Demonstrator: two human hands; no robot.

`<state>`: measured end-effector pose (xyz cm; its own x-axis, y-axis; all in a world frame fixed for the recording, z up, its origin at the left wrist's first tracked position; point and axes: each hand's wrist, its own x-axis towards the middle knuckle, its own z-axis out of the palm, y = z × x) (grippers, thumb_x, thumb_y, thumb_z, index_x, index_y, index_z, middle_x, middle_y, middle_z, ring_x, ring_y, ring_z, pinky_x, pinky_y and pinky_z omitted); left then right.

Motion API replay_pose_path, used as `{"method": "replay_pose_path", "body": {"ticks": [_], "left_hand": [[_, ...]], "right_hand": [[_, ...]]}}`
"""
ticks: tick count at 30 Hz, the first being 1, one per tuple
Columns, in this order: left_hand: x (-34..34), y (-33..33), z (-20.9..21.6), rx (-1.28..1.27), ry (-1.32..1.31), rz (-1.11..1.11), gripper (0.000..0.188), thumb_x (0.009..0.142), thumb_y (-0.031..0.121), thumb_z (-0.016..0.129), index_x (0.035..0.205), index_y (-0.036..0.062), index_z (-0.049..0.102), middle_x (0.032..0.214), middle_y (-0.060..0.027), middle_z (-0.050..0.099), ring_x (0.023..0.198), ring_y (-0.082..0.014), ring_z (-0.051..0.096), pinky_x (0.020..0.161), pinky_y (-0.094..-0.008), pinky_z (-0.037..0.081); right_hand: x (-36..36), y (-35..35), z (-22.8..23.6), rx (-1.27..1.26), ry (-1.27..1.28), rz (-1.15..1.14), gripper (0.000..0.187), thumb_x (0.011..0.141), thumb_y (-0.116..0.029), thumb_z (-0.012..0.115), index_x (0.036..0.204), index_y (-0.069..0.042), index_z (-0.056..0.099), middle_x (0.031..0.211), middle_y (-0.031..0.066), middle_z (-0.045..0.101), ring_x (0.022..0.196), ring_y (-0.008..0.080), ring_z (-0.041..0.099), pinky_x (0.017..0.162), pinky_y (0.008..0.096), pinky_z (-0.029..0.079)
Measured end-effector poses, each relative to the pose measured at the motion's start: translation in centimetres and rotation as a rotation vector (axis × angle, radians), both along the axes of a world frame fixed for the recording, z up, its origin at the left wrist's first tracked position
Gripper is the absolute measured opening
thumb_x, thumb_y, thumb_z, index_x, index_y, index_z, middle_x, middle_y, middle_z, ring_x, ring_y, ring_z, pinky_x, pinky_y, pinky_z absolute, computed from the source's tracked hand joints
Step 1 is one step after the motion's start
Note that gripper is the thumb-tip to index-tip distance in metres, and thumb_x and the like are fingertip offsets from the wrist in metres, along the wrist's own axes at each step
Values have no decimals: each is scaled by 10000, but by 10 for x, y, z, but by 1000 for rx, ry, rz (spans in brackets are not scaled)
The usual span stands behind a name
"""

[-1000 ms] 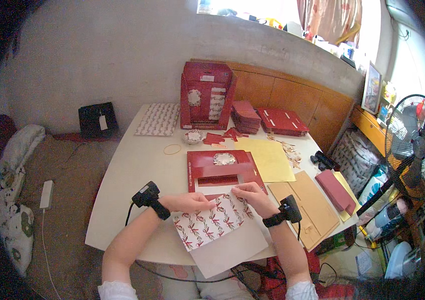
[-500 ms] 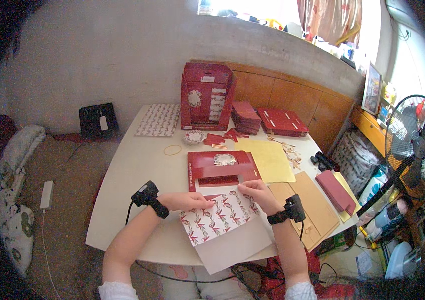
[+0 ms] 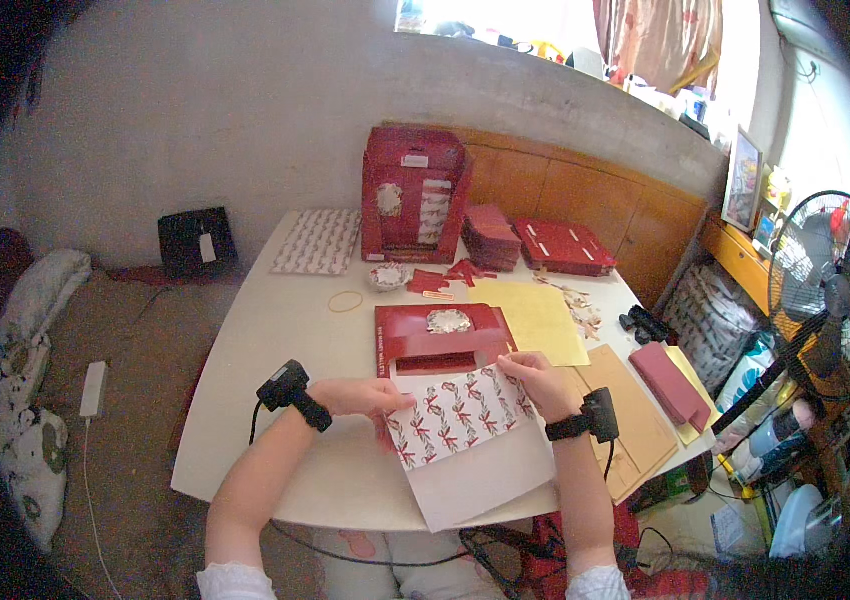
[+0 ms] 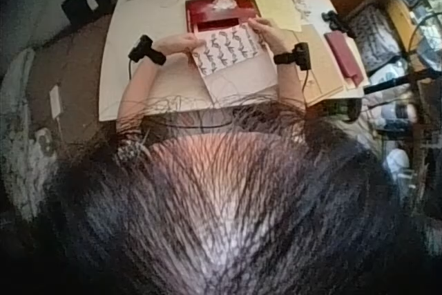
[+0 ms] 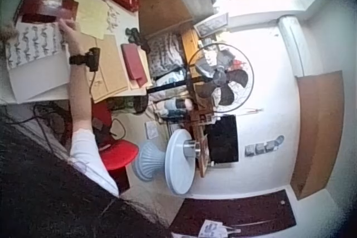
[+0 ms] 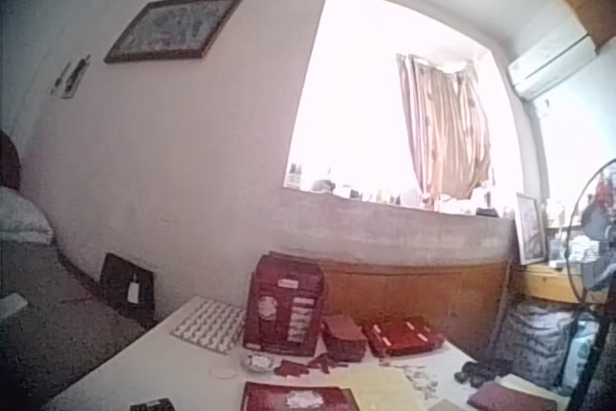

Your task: Assembling red paper cardstock items with decorative white doilies.

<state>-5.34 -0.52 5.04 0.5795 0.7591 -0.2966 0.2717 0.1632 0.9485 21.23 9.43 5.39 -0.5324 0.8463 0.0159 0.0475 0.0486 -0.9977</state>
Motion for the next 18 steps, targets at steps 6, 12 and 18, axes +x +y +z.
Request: {"method": "replay_pose_path", "body": {"ticks": [6, 12, 18], "left_hand": [[-2, 2, -1, -16, -37, -25, 481, 903, 355, 346, 827, -56, 583, 718, -130, 617, 612, -173, 607, 574, -282, 499], [-3, 3, 1, -31, -110, -67, 486, 908, 360, 321, 878, -63, 557, 762, -140, 615, 653, -187, 609, 583, -288, 502], [-1, 2, -6, 41, -173, 161, 429, 852, 361, 466, 1027, -30, 488, 903, -93, 582, 758, -132, 569, 580, -263, 473]], "right_hand": [[1, -1, 2, -68, 21, 1, 246, 795, -289, 578, 789, -47, 619, 688, -22, 576, 584, 52, 483, 516, 189, 352], [4, 3, 4, -49, 15, 52, 231, 822, -211, 531, 829, 8, 605, 732, 24, 599, 631, 68, 541, 568, 193, 411], [0, 3, 3, -79, 220, -121, 257, 824, -257, 545, 810, -7, 604, 710, 11, 597, 611, 69, 531, 566, 196, 416]]}}
